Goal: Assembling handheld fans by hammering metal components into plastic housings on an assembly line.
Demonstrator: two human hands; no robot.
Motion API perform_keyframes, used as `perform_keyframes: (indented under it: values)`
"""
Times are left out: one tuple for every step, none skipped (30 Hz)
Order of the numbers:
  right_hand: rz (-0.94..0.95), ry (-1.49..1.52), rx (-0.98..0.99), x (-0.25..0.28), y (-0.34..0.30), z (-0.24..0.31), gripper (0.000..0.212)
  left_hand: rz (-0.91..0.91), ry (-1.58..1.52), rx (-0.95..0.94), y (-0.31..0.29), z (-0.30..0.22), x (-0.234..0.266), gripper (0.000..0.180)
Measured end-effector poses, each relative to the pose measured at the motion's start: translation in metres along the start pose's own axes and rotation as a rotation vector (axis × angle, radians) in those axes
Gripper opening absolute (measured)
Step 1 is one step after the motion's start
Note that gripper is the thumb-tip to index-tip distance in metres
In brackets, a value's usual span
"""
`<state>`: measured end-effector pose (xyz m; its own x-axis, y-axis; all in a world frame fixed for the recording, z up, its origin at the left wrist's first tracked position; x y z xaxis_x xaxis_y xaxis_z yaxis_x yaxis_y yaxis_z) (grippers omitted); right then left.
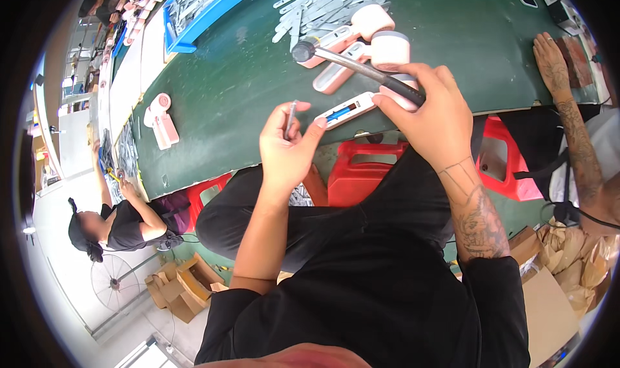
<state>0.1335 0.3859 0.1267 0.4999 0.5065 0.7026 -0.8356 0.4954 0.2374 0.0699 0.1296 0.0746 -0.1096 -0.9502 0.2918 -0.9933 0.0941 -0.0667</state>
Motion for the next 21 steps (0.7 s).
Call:
perform_keyframes:
  values:
    - [0.004,0.003,0.005,-0.001,-0.001,0.002,0.045,0.002,-0.013,0.004,-0.002,0.000,-0.003,0.027]
    - [-0.114,-0.035,0.069,0.009,-0.002,0.010,0.045,0.010,-0.013,0.008,-0.003,0.002,-0.005,0.024]
    - [-0.233,-0.073,0.133,0.018,-0.005,0.018,0.045,0.018,-0.012,0.012,-0.004,0.005,-0.006,0.022]
    - [-0.227,-0.066,0.139,0.019,-0.009,0.017,0.045,0.015,-0.089,0.027,-0.004,0.009,-0.007,0.017]
    - [-0.166,-0.051,0.228,0.019,-0.014,0.019,0.044,0.011,-0.094,0.027,-0.002,0.016,-0.004,0.017]
    - [-0.106,-0.034,0.317,0.015,-0.019,0.023,0.043,0.050,-0.020,-0.025,0.000,0.020,-0.004,0.016]
    - [-0.121,0.077,0.453,0.012,-0.024,0.038,0.045,0.087,0.054,-0.078,0.000,0.022,-0.005,0.016]
    - [-0.060,0.079,0.510,0.004,-0.033,0.045,0.042,0.067,-0.177,0.261,-0.002,0.014,-0.013,0.016]
    - [0.011,0.024,0.572,-0.003,-0.040,0.057,0.040,0.103,-0.132,0.266,-0.001,0.014,-0.013,0.017]
    - [0.107,-0.031,0.609,-0.007,-0.046,0.071,0.035,0.104,-0.136,0.265,0.001,0.016,-0.011,0.017]
    - [0.140,-0.026,0.622,-0.014,-0.051,0.076,0.036,0.131,-0.203,0.252,0.002,0.018,-0.012,0.017]
    - [0.172,-0.021,0.635,-0.023,-0.056,0.079,0.037,0.159,-0.270,0.239,0.002,0.018,-0.014,0.018]
    - [0.171,-0.013,0.614,-0.031,-0.056,0.078,0.039,0.158,-0.273,0.238,0.001,0.020,-0.014,0.018]
    - [0.173,-0.011,0.620,-0.035,-0.055,0.078,0.039,0.154,-0.311,0.243,0.001,0.021,-0.013,0.019]
    - [0.171,0.000,0.609,-0.038,-0.052,0.077,0.039,0.150,-0.350,0.247,0.001,0.022,-0.013,0.020]
    - [0.169,0.010,0.598,-0.040,-0.050,0.077,0.040,0.139,-0.330,0.244,0.001,0.023,-0.013,0.022]
    - [0.172,0.012,0.604,-0.041,-0.050,0.078,0.040,0.133,-0.332,0.244,0.001,0.024,-0.013,0.022]
    - [0.172,0.004,0.590,-0.043,-0.049,0.077,0.040,0.138,-0.302,0.241,0.001,0.025,-0.013,0.022]
    - [0.172,-0.005,0.575,-0.044,-0.047,0.076,0.041,0.144,-0.271,0.239,0.001,0.025,-0.012,0.022]
    - [0.172,-0.007,0.580,-0.044,-0.048,0.076,0.041,0.152,-0.259,0.236,0.002,0.023,-0.012,0.020]
    - [0.198,-0.014,0.576,-0.047,-0.049,0.073,0.046,0.150,-0.263,0.234,0.002,0.022,-0.012,0.020]
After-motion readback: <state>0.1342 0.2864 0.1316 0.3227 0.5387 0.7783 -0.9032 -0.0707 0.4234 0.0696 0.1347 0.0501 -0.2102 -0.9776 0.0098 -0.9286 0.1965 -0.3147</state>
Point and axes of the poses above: each hand's wrist, its own y-axis towards the middle knuckle, its own x-axis out of the back of the hand, z = x × y, the point moved 9 cm from there along y, towards the middle knuckle, and after that the axes turned 7 degrees about -z, right-handed, at the moved point
